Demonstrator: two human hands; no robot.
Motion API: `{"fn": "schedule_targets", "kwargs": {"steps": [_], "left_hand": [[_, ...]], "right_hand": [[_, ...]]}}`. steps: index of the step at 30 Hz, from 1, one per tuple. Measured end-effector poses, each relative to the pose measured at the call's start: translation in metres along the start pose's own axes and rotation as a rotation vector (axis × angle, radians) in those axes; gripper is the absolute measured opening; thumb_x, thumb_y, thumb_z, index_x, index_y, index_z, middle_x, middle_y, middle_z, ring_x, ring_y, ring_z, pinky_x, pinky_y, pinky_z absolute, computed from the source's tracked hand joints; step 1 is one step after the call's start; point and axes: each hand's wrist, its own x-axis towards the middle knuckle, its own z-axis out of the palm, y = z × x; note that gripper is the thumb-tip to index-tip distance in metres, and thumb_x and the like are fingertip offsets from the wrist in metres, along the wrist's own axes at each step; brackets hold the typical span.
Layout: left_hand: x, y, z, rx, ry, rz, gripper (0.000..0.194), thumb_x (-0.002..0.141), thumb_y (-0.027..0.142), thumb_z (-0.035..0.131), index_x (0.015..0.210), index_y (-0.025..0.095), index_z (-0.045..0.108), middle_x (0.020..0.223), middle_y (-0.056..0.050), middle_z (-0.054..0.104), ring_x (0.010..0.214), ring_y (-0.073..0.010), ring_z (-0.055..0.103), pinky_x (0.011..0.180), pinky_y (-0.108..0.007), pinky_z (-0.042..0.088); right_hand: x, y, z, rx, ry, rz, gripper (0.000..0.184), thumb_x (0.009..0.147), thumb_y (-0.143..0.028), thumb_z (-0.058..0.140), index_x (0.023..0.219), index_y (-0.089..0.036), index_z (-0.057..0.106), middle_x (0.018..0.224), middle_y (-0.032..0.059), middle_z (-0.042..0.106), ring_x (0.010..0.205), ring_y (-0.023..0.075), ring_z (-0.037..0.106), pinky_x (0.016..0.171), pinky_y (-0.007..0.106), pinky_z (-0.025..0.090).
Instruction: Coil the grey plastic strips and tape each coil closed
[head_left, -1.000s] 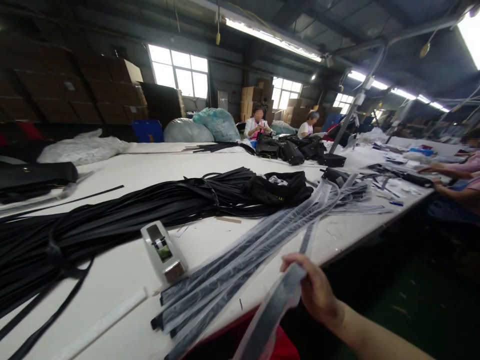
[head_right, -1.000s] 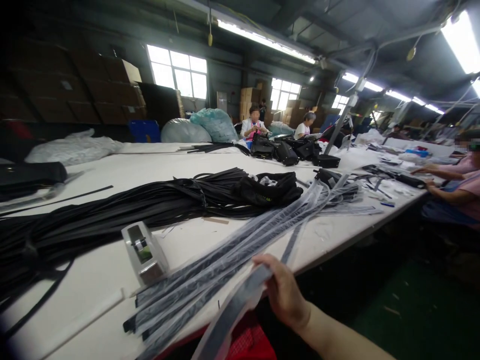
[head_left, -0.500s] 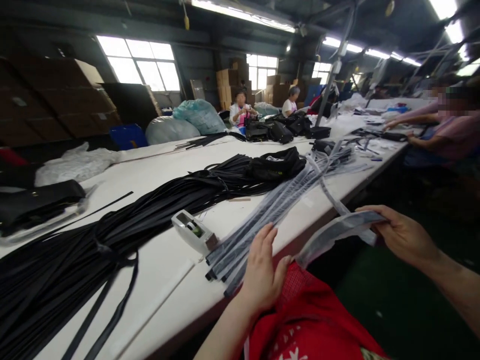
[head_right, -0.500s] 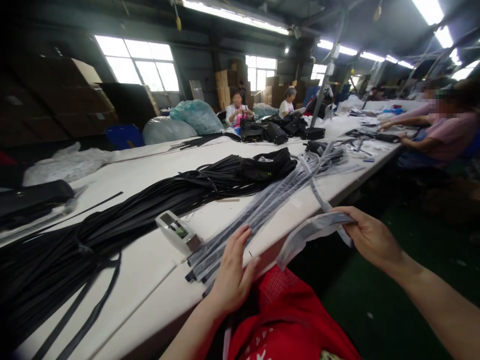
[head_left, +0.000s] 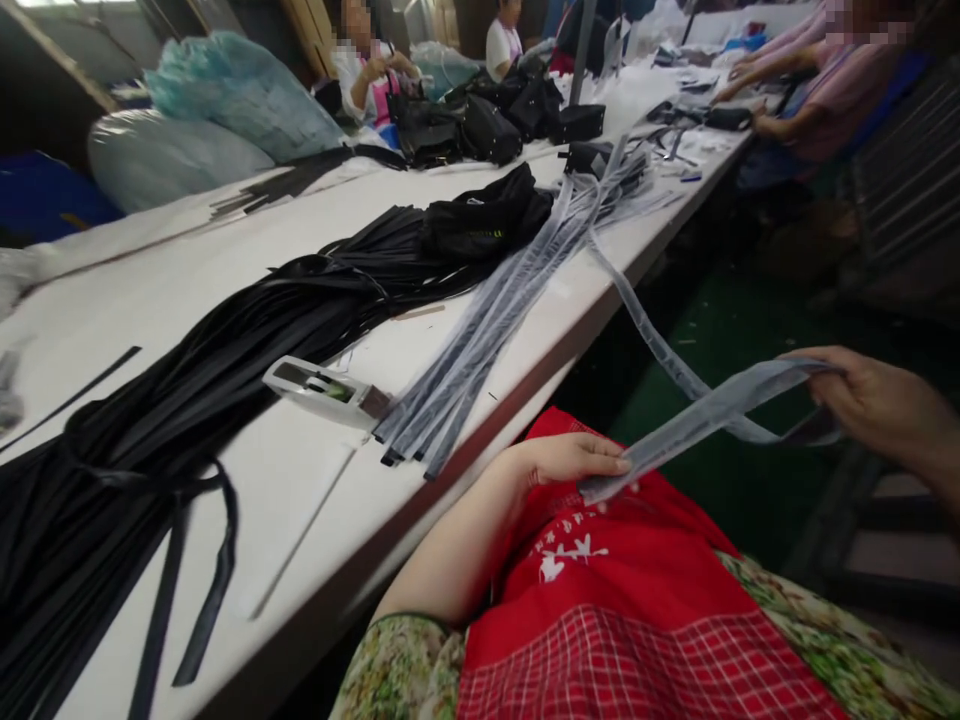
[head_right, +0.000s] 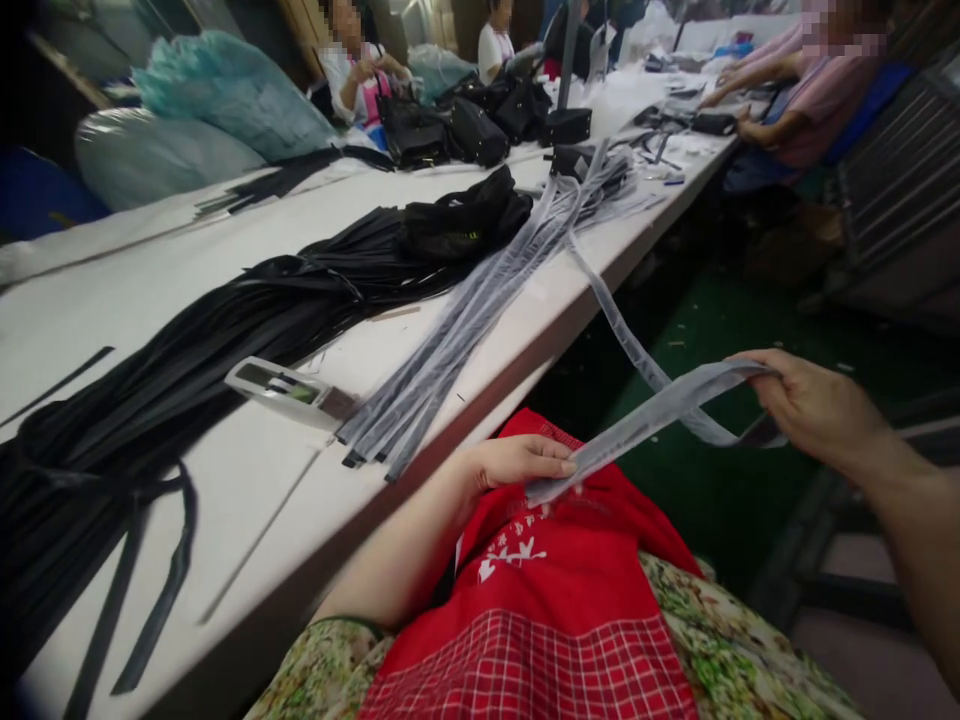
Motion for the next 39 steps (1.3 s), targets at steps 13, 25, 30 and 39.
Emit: {"fn": "schedule_targets", "kwargs": {"steps": [13,25,30,39], "left_hand": [[-0.005,-0.004,-0.031,0.265,0.267,-0.082,0.049,0.081,0.067,0.058,0.076,0.018,0.051,0.06,0.007,0.049,0.052,-0.0086,0.047,0.057,-0.023,0.039],[0.001,-0.023,-0.055,-0.07,0.287,-0.165,0.056,0.072,0.074,0.062,0.08,0.019,0.057,0.06,0.005,0.056,0.053,-0.0115,0.056,0.062,-0.027,0.049],[0.001,-0.025,-0.054,-0.048,0.376,-0.266,0.064,0.071,0.082,0.052,0.076,0.018,0.059,0.055,0.004,0.053,0.046,-0.0099,0.049,0.051,-0.024,0.042],[-0.026,0.024,-0.036,-0.352,0.525,-0.099,0.041,0.085,0.055,0.059,0.079,0.014,0.057,0.05,0.01,0.029,0.04,-0.0034,0.016,0.039,-0.02,0.008]], "right_hand": [[0.028,-0.115,0.134,0.636,-0.822,-0.488,0.054,0.091,-0.063,0.042,0.1,-0.019,0.072,0.114,0.0134,0.064,0.107,0.0282,0.058,0.096,0.044,0.044],[0.055,-0.141,0.176,0.869,-1.195,-0.336,0.056,0.078,-0.071,0.056,0.071,-0.016,0.06,0.058,-0.0031,0.048,0.053,0.0108,0.039,0.05,0.024,0.029],[0.073,-0.138,0.168,0.712,-1.053,-0.478,0.045,0.085,-0.052,0.058,0.06,-0.015,0.061,0.055,-0.002,0.052,0.054,0.0113,0.043,0.053,0.025,0.03],[0.077,-0.136,0.17,0.839,-0.86,-0.57,0.06,0.067,-0.056,0.078,0.112,-0.018,0.065,0.098,0.0038,0.07,0.081,0.0193,0.063,0.071,0.026,0.045]]}}
